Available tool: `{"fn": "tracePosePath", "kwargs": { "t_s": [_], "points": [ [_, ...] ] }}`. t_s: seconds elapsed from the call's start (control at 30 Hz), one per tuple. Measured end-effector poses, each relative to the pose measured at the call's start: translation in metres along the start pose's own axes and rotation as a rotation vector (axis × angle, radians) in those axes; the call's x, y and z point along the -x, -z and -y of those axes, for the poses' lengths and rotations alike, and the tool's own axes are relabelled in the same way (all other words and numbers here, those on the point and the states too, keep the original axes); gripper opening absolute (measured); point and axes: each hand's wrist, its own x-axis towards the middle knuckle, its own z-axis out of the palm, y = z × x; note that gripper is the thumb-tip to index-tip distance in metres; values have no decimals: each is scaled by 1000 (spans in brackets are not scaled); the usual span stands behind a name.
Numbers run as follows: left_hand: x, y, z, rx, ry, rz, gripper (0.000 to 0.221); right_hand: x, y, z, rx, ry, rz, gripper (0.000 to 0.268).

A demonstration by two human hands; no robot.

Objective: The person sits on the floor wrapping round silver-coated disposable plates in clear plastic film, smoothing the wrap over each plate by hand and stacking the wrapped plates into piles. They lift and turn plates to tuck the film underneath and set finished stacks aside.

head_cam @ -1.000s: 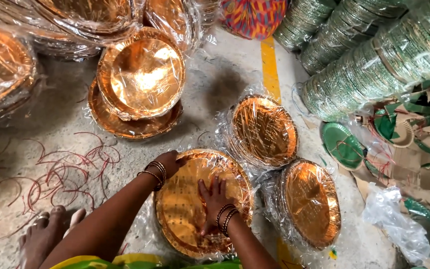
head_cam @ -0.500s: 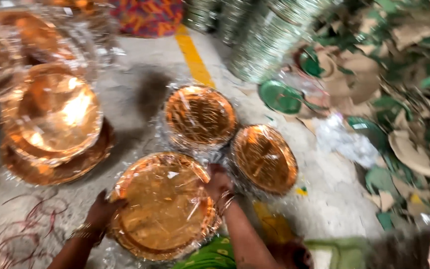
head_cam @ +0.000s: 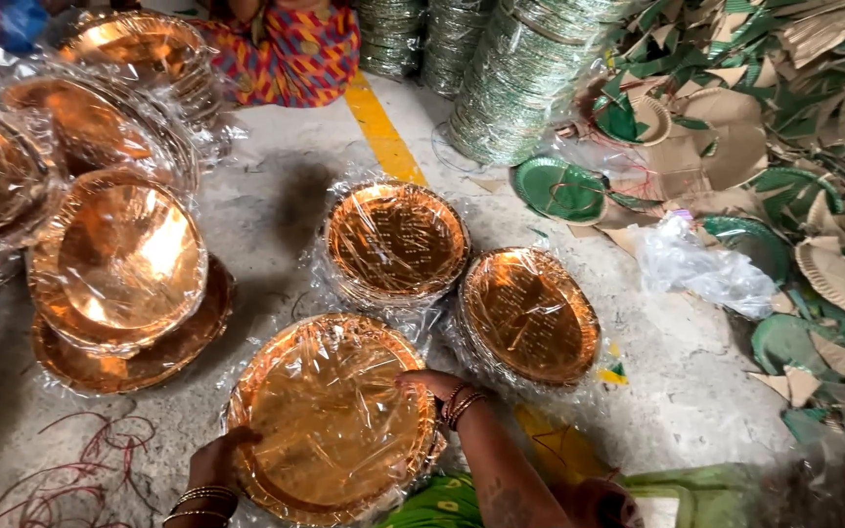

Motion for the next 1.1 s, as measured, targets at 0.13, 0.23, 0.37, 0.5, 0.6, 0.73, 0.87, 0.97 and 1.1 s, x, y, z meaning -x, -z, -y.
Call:
{"fn": "tracePosePath", "kwargs": {
  "t_s": [0.13, 0.23, 0.37, 0.5, 0.6, 0.73, 0.87, 0.97, 1.1],
  "points": [
    [-25, -7, -4, 162, 23, 4, 23, 6, 3, 13, -155, 112, -41, 41],
    [-30, -26, -27, 199, 34, -29, 28, -19, 23, -8, -243, 162, -110, 35],
    [-31, -45, -45, 73, -20, -156, 38, -80, 42, -67, -307, 364, -67, 31],
    [-26, -39, -45, 56, -18, -218, 36, -89, 48, -73, -393, 316, -26, 27],
    [-38, -34, -36, 39, -49, -196, 34, -77, 48, -60, -474, 233, 2, 27],
    [-48, -11, -29, 181, -96, -179, 29, -67, 30, -31, -267, 278, -46, 42],
    [-28, 26, -49, 170, 35, -215, 28, -29, -9, 13, -44, 907, 273, 71],
    [-29, 44, -41, -338, -338, -166, 39, -2, -32, 31, 128, 1208, 282, 79],
    [-114, 37, 17, -862, -774, -222, 37, -94, 30, 6, 238, 1196, 525, 77]
  ]
}}
